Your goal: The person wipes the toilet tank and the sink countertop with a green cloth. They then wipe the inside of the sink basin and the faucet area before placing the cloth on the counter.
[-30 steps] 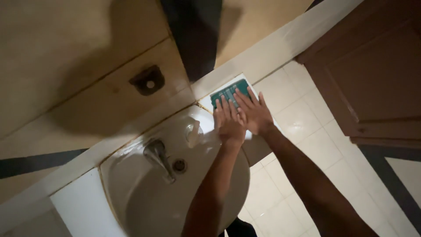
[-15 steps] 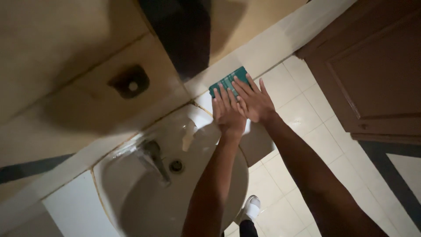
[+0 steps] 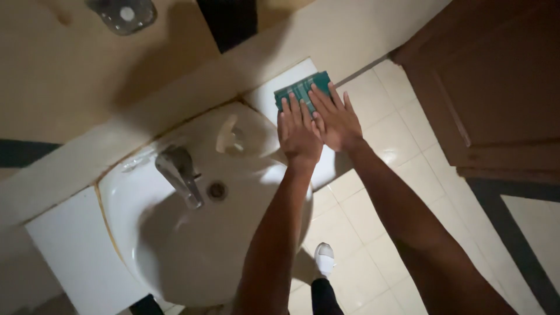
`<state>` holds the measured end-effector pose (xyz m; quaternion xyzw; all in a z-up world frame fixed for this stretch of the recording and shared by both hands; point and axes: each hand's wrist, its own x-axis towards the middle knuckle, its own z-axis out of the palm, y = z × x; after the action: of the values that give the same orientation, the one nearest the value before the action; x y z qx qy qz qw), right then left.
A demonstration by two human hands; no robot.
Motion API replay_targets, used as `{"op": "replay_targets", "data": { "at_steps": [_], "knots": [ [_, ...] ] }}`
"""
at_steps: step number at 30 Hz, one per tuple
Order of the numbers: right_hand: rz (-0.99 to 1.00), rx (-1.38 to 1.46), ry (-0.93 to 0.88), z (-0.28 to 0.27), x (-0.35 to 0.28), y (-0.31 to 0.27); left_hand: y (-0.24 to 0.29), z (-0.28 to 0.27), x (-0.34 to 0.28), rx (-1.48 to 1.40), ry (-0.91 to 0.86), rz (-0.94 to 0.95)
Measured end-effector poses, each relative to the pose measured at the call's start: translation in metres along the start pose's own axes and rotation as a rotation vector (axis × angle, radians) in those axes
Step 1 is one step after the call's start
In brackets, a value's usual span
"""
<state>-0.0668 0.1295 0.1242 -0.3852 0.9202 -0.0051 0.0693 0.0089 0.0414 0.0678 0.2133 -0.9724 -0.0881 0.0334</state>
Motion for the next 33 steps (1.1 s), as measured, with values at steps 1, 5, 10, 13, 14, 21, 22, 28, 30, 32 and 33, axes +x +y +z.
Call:
{"op": "replay_targets", "data": {
  "at_steps": [1,5,10,13,14,21,22,28,30,32,33],
  "knots": [
    [0.005,0.015,0.000,0.001,-0.011,0.003,0.008,0.009,-0.007,-0.052,0.064,-0.012],
    [0.015,0.008,-0.012,0.013,-0.053,0.009,0.028,0.007,-0.048,-0.150,0.059,-0.018],
    [0.002,-0.033,-0.040,0.019,-0.102,0.012,0.046,0.010,-0.093,-0.024,0.003,0.004],
    [-0.006,-0.065,-0.052,0.025,-0.125,0.009,0.051,0.005,-0.120,0.058,-0.010,0.013],
    [-0.013,-0.081,-0.071,0.027,-0.132,0.007,0.052,0.000,-0.129,0.131,-0.040,0.023],
    [-0.054,-0.042,-0.052,0.028,-0.148,0.001,0.047,-0.015,-0.146,0.030,-0.192,0.062],
    [-0.058,-0.046,-0.077,0.026,-0.145,0.001,0.047,-0.007,-0.144,0.454,-0.160,0.084],
    [-0.104,-0.087,-0.086,0.020,-0.100,0.003,0.028,-0.009,-0.104,0.372,-0.172,-0.003],
    [-0.103,-0.083,-0.098,0.020,-0.078,0.000,0.026,0.005,-0.098,0.840,-0.151,-0.036],
    [-0.102,-0.096,-0.038,0.023,-0.055,0.000,0.019,0.021,-0.075,1.308,-0.119,-0.061],
    [-0.101,-0.095,-0.040,0.017,-0.044,-0.001,0.016,0.029,-0.058,1.540,-0.099,-0.070]
  ]
}}
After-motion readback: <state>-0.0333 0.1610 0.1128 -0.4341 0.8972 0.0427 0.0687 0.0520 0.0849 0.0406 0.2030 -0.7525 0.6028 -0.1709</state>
